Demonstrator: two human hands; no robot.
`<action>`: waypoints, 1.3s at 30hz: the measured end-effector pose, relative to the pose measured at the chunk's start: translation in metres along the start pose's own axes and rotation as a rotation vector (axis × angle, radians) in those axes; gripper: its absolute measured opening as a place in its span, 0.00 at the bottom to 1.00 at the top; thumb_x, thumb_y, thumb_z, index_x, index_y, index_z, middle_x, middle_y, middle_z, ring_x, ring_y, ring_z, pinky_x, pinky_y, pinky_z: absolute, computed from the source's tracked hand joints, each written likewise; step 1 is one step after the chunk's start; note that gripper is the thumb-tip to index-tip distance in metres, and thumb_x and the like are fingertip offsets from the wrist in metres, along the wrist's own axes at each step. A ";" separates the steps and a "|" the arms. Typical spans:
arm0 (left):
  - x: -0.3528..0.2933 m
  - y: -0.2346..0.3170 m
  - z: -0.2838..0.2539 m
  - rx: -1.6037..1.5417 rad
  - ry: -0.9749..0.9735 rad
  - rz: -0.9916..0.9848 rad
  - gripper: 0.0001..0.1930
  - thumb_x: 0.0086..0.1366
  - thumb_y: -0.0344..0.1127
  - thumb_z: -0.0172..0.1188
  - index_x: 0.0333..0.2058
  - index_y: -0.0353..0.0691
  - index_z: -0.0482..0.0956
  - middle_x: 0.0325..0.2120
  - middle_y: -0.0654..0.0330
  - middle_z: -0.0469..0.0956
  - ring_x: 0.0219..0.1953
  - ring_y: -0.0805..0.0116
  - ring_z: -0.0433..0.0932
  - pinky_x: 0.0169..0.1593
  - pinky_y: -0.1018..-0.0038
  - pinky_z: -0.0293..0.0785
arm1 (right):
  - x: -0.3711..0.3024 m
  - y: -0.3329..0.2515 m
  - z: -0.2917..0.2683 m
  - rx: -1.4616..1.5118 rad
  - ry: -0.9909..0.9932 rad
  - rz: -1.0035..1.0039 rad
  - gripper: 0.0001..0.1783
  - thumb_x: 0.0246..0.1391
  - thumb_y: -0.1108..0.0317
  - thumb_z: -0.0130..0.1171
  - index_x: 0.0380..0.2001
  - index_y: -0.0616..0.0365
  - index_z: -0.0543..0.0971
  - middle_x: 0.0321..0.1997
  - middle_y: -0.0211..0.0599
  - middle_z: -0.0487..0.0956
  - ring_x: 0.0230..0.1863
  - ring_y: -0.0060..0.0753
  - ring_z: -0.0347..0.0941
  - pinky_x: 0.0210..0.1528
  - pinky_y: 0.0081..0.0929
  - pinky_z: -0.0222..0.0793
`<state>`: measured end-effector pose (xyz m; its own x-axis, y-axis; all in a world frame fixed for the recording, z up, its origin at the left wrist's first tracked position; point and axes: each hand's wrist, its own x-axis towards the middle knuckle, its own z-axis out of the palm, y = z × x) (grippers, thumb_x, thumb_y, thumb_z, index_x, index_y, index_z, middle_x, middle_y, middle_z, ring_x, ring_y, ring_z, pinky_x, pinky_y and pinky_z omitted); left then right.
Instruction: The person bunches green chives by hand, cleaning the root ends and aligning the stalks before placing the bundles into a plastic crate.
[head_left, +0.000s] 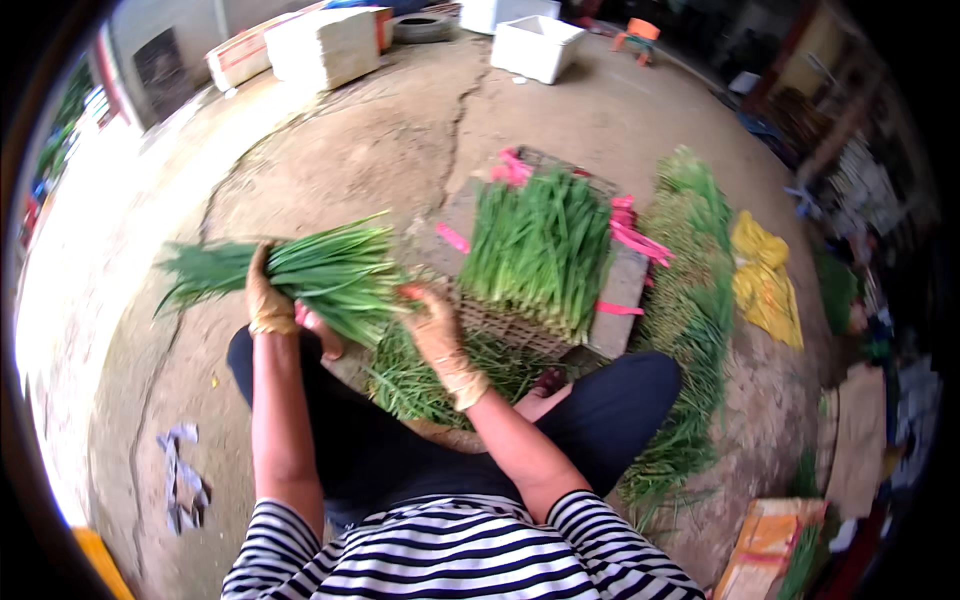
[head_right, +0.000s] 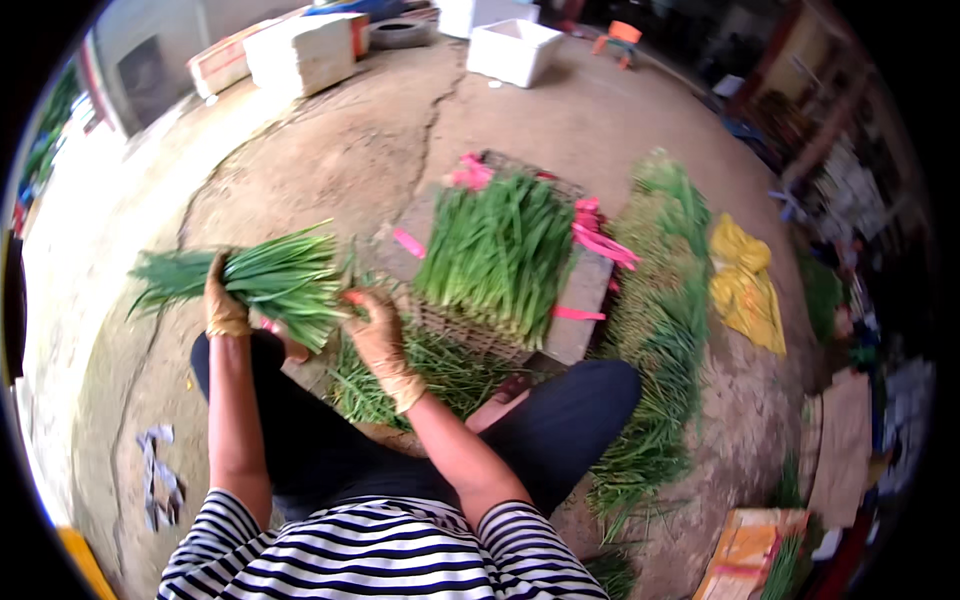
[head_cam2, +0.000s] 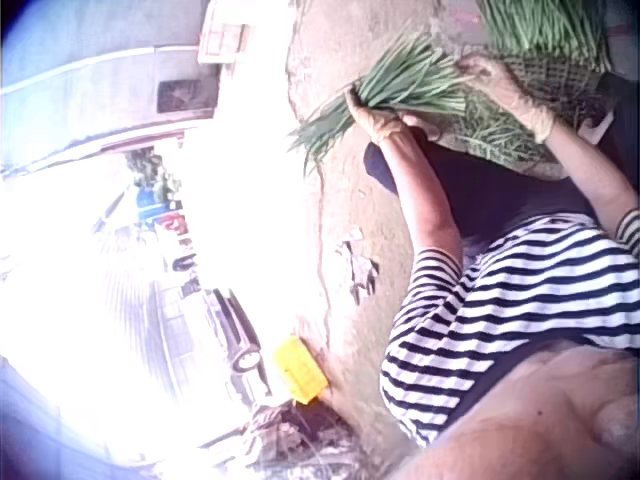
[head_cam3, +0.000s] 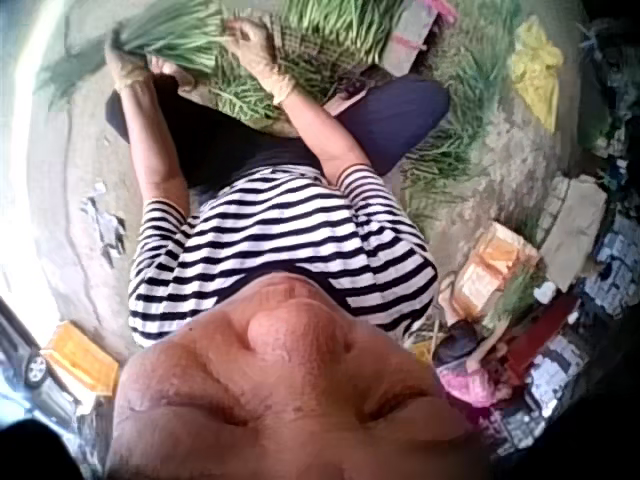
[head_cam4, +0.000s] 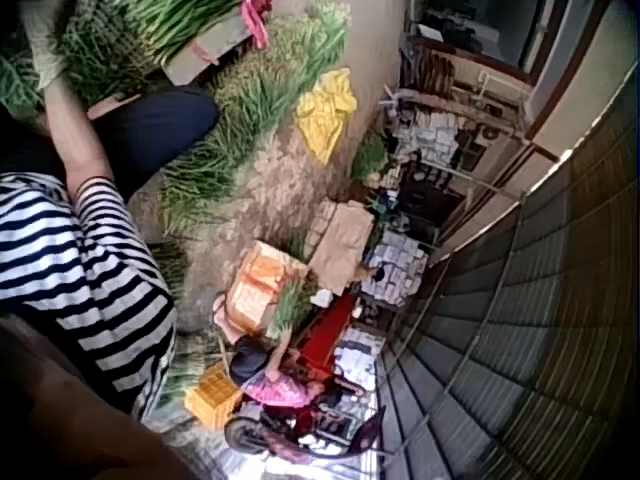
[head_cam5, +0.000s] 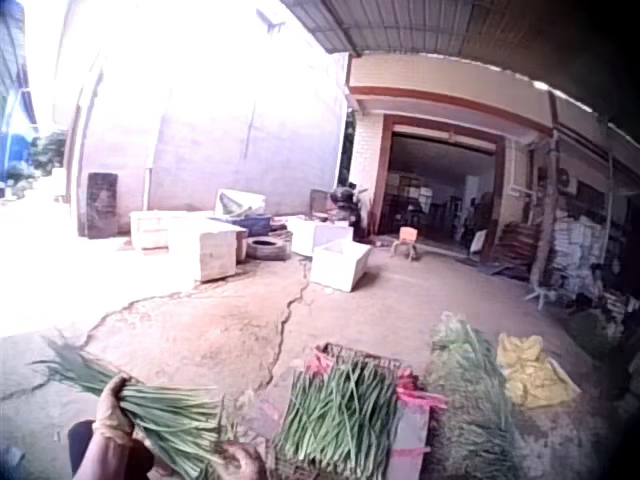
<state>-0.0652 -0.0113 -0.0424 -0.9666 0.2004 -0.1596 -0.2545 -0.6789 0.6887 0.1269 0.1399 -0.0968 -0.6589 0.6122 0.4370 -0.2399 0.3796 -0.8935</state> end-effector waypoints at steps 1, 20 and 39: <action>-0.004 0.003 -0.006 0.023 -0.054 -0.015 0.10 0.56 0.39 0.57 0.31 0.39 0.76 0.28 0.61 0.76 0.30 0.68 0.74 0.38 0.74 0.71 | -0.001 -0.008 0.011 0.006 0.030 -0.027 0.13 0.37 0.71 0.64 0.30 0.61 0.75 0.35 0.39 0.74 0.39 0.37 0.70 0.43 0.28 0.65; 0.052 0.022 -0.041 0.063 -0.007 -0.071 0.20 0.62 0.44 0.46 0.49 0.39 0.69 0.47 0.54 0.71 0.48 0.59 0.71 0.52 0.64 0.66 | -0.030 -0.013 -0.046 -0.215 0.056 0.191 0.12 0.42 0.63 0.54 0.18 0.62 0.76 0.20 0.48 0.74 0.23 0.48 0.71 0.28 0.38 0.66; -0.009 0.019 -0.022 -0.288 -0.029 -0.008 0.05 0.57 0.32 0.54 0.28 0.38 0.74 0.25 0.59 0.75 0.28 0.65 0.74 0.38 0.71 0.72 | 0.011 -0.042 -0.014 0.375 -0.464 0.562 0.11 0.53 0.62 0.54 0.25 0.57 0.76 0.15 0.20 0.67 0.11 0.12 0.55 0.13 0.12 0.50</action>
<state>-0.0624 -0.0413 -0.0439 -0.9644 0.2234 -0.1414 -0.2638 -0.8492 0.4576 0.1394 0.1405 -0.0530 -0.9599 0.2619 -0.1005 0.0462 -0.2058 -0.9775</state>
